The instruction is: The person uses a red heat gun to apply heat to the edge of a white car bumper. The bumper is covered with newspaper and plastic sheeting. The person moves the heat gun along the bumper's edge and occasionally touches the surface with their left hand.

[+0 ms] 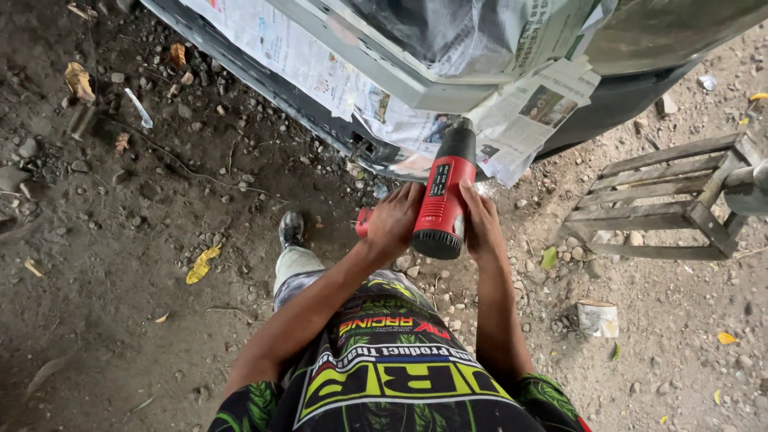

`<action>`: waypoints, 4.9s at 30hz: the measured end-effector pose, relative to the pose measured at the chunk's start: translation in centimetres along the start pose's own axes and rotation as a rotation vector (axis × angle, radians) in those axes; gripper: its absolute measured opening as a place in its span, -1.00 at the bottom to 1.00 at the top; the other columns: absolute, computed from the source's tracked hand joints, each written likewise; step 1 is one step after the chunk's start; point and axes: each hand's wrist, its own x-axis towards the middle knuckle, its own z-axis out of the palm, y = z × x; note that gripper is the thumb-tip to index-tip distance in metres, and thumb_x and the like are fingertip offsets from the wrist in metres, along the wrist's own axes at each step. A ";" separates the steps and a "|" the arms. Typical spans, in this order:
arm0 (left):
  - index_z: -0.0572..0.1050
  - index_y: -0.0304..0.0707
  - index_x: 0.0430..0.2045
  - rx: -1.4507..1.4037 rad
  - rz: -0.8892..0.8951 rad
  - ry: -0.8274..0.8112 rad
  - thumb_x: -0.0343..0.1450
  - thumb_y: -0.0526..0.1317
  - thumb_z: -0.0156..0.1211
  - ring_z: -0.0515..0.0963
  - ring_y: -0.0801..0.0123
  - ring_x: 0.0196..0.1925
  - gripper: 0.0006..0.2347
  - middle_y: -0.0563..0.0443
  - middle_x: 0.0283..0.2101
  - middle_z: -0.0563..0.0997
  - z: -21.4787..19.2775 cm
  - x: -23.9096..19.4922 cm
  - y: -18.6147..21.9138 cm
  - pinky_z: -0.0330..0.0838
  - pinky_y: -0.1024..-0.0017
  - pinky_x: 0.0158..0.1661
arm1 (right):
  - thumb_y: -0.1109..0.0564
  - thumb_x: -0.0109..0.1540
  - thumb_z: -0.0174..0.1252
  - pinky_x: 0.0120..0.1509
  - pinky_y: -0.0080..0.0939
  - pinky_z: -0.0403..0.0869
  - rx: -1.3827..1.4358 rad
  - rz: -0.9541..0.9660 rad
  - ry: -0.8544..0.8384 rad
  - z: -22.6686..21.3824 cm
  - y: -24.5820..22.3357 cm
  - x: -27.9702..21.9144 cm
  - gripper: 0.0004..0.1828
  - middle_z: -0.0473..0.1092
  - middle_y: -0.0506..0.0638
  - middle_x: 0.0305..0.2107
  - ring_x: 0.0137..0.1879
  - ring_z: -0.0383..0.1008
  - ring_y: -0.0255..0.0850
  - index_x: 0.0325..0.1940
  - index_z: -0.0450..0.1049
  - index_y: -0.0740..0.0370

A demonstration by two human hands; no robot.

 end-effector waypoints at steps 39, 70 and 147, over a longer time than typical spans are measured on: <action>0.34 -0.27 -0.02 -0.037 -0.032 -0.022 0.26 -0.26 0.32 0.50 -0.02 0.12 -0.58 -0.14 -0.02 0.51 -0.4 -0.4 -0.4 0.41 0.13 0.06 | -0.40 0.10 0.33 0.15 -0.17 0.45 0.079 -0.127 0.036 -0.1 2.7 -0.1 -0.08 0.35 0.23 0.01 0.11 0.42 -0.13 0.18 0.41 0.44; 0.41 -0.25 -0.06 -0.028 -0.095 0.137 0.20 -0.14 0.34 0.53 0.04 0.08 -0.55 -0.11 -0.05 0.56 -13.3 -3.8 -14.7 0.38 0.17 -0.01 | -0.26 0.27 0.23 -0.35 -0.39 0.22 0.028 -0.162 -0.126 21.9 -1.9 -4.1 -0.46 0.45 -0.19 -0.37 -0.37 0.31 -0.46 -0.04 0.59 0.30; 0.40 -0.35 -0.04 -0.124 -0.091 0.145 0.28 -0.23 0.26 0.53 -0.13 0.02 -0.62 -0.29 -0.03 0.54 -36.5 2.4 -36.6 0.38 0.05 0.01 | -0.17 0.41 0.11 0.12 -0.29 0.43 0.107 -0.396 -0.092 54.8 -10.0 -2.1 -0.43 0.51 -0.03 -0.06 0.01 0.46 -0.36 0.21 0.50 0.41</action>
